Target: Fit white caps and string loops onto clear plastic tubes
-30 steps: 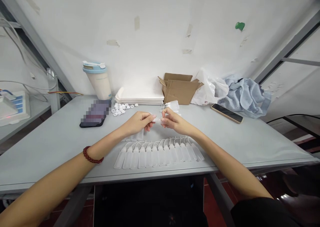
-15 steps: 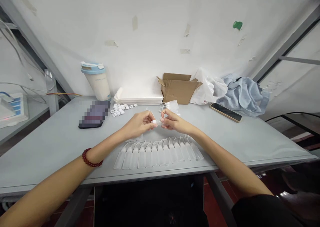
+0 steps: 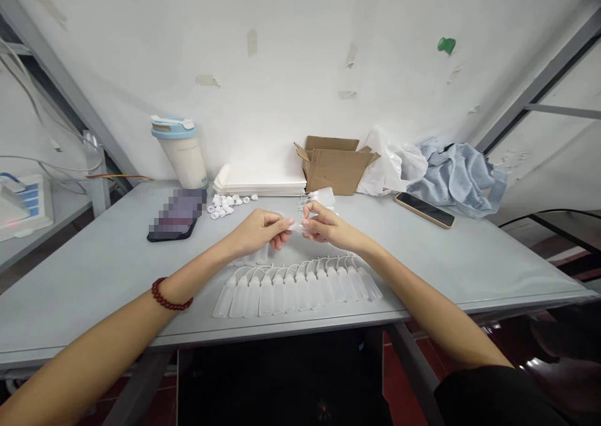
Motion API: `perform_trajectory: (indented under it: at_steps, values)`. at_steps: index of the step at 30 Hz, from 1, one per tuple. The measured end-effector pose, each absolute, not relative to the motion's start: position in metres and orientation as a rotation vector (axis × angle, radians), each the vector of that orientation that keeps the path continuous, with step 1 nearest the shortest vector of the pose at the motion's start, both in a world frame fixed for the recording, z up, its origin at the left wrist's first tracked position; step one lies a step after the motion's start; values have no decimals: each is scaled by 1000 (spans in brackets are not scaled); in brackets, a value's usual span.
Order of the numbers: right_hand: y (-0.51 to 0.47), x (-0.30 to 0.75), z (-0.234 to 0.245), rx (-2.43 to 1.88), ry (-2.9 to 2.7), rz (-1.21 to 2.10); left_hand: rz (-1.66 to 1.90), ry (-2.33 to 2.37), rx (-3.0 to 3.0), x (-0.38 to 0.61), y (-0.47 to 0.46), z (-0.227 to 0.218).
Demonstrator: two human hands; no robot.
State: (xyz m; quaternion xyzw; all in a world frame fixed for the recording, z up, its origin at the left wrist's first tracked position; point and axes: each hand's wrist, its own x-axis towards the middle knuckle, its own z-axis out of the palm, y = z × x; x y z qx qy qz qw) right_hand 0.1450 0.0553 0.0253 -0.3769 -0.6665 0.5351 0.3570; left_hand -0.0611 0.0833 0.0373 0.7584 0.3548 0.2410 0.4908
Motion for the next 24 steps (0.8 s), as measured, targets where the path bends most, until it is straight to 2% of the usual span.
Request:
perform_trajectory:
  at_steps: [7, 13, 15, 20, 24]
  values:
    - [54, 145, 30, -1023, -1720, 1371, 802, 851, 1944, -60, 79, 35]
    - [55, 143, 27, -994, -1722, 1371, 568, 855, 1803, -58, 81, 37]
    - [56, 142, 25, -1015, -1774, 1258, 587, 856, 1723, -58, 81, 36]
    - [58, 142, 21, -1087, -1897, 742, 691, 910, 1476, -58, 83, 34]
    - [58, 142, 20, -1075, -1936, 581, 702, 865, 1505, -58, 84, 30]
